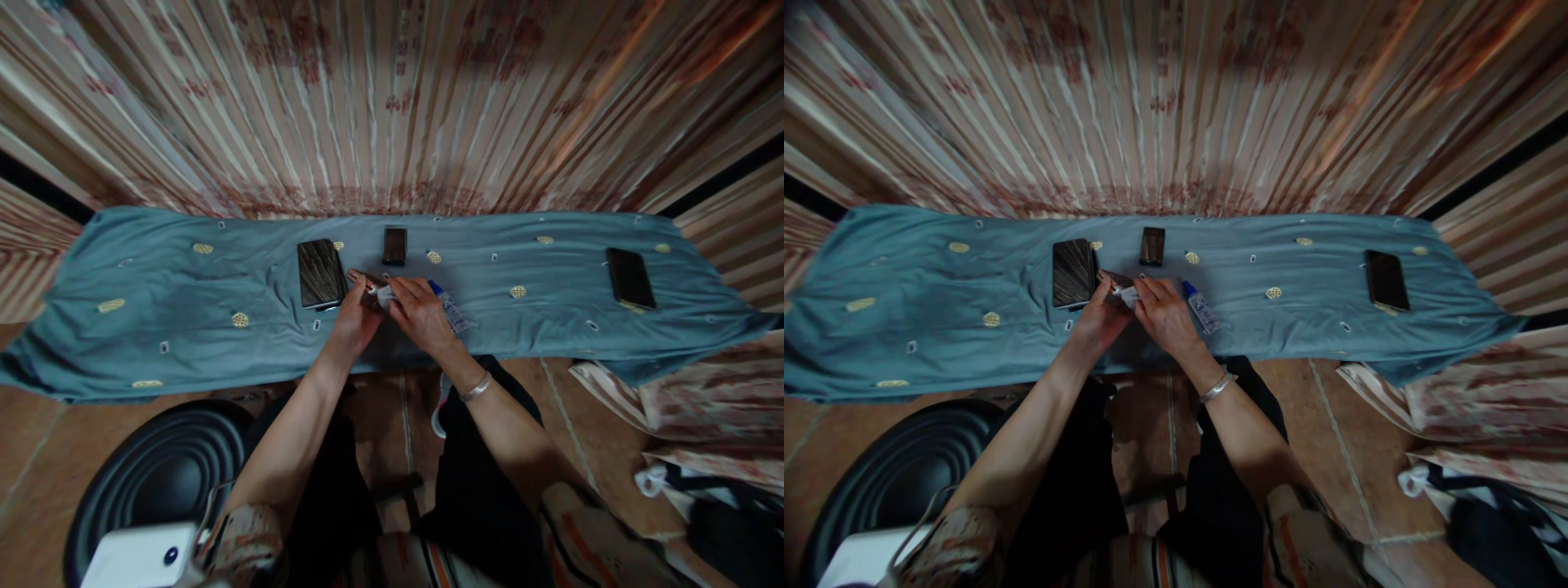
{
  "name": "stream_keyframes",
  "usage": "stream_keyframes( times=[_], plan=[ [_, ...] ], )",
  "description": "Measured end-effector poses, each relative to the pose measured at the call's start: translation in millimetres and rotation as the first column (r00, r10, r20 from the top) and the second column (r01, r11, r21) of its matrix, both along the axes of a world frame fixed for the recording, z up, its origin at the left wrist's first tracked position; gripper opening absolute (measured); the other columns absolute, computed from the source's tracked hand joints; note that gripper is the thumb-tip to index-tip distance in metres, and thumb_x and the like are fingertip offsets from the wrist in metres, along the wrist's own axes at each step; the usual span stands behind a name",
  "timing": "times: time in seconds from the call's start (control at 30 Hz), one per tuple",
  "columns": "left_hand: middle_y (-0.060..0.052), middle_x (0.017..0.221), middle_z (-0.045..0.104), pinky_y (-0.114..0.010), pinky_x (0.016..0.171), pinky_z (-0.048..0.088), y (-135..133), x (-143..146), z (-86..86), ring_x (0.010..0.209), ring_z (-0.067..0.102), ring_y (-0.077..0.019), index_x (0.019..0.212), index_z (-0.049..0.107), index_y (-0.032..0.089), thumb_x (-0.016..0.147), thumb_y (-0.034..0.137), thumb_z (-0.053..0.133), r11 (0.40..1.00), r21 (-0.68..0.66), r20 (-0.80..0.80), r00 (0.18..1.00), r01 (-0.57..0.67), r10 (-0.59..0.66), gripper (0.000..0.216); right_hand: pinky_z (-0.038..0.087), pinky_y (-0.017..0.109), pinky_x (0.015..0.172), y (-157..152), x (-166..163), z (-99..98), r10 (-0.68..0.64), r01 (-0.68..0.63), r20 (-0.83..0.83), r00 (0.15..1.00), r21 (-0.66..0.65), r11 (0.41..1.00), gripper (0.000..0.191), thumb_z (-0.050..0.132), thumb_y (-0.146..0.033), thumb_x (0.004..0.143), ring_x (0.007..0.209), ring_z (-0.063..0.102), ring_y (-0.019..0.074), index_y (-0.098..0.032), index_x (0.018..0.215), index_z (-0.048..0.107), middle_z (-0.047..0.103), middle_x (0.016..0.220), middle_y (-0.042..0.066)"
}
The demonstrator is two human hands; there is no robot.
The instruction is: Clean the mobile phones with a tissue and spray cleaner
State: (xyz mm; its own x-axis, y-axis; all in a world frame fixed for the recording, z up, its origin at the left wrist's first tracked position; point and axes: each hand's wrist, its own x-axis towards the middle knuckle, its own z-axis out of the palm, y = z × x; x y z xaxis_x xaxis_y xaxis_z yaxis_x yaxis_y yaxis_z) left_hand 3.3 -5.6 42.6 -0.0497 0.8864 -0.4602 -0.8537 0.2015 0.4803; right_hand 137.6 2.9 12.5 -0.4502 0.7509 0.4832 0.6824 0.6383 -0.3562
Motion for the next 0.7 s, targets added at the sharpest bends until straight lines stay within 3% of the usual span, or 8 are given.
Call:
stream_keyframes(
  times=[0.13, 0.33, 0.5, 0.7],
  plan=[
    [-0.001, 0.062, 0.065, -0.025, 0.068, 0.049, -3, -5, 8.7, 0.059, 0.061, -0.012, 0.069, 0.061, 0.017, 0.106, 0.03, 0.041, 0.998, -0.055, -0.022, 0.999, 0.025, -0.026, 0.043, 0.052, 0.048, 0.107, 2, 4, -1.4, 0.02, -0.019, -0.034, 0.999, 0.006, 1.0, 0.04, 0.05, -0.021, 0.1, 0.123, 0.061, 0.0292, -0.012, 0.136, 0.063, 0.069, 0.133, 0.018],
    [-0.005, 0.064, 0.067, -0.029, 0.077, 0.054, -7, -9, 19.4, 0.065, 0.065, -0.0156, 0.07, 0.063, 0.017, 0.103, 0.039, 0.045, 0.995, -0.096, -0.067, 0.997, 0.041, -0.047, 0.044, 0.054, 0.045, 0.106, 2, 6, -2.5, 0.018, -0.023, -0.21, 0.978, -0.023, 0.999, 0.036, 0.054, -0.019, 0.096, 0.12, 0.066, 0.0261, -0.015, 0.129, 0.068, 0.072, 0.13, 0.015],
    [-0.006, 0.072, 0.071, -0.032, 0.083, 0.055, -11, -10, 20.1, 0.074, 0.068, -0.0177, 0.076, 0.064, 0.019, 0.094, 0.04, 0.061, 0.993, -0.118, -0.063, 0.998, 0.024, -0.032, 0.028, 0.057, 0.041, 0.101, 3, 6, -3.6, -0.032, -0.042, -0.388, 0.921, -0.182, 0.982, 0.033, 0.057, -0.019, 0.091, 0.116, 0.07, 0.0229, -0.022, 0.12, 0.073, 0.075, 0.126, 0.008],
    [-0.007, 0.077, 0.074, -0.033, 0.085, 0.055, -19, -6, 3.4, 0.077, 0.069, -0.0186, 0.084, 0.067, 0.019, 0.093, 0.045, 0.062, 0.994, -0.111, -0.054, 0.998, -0.02, 0.014, 0.028, 0.06, 0.036, 0.096, 4, 3, -11.5, -0.13, -0.136, -0.555, 0.822, -0.413, 0.901, 0.03, 0.06, -0.019, 0.087, 0.104, 0.076, 0.0201, -0.025, 0.111, 0.077, 0.079, 0.115, 0.001]
  ],
)
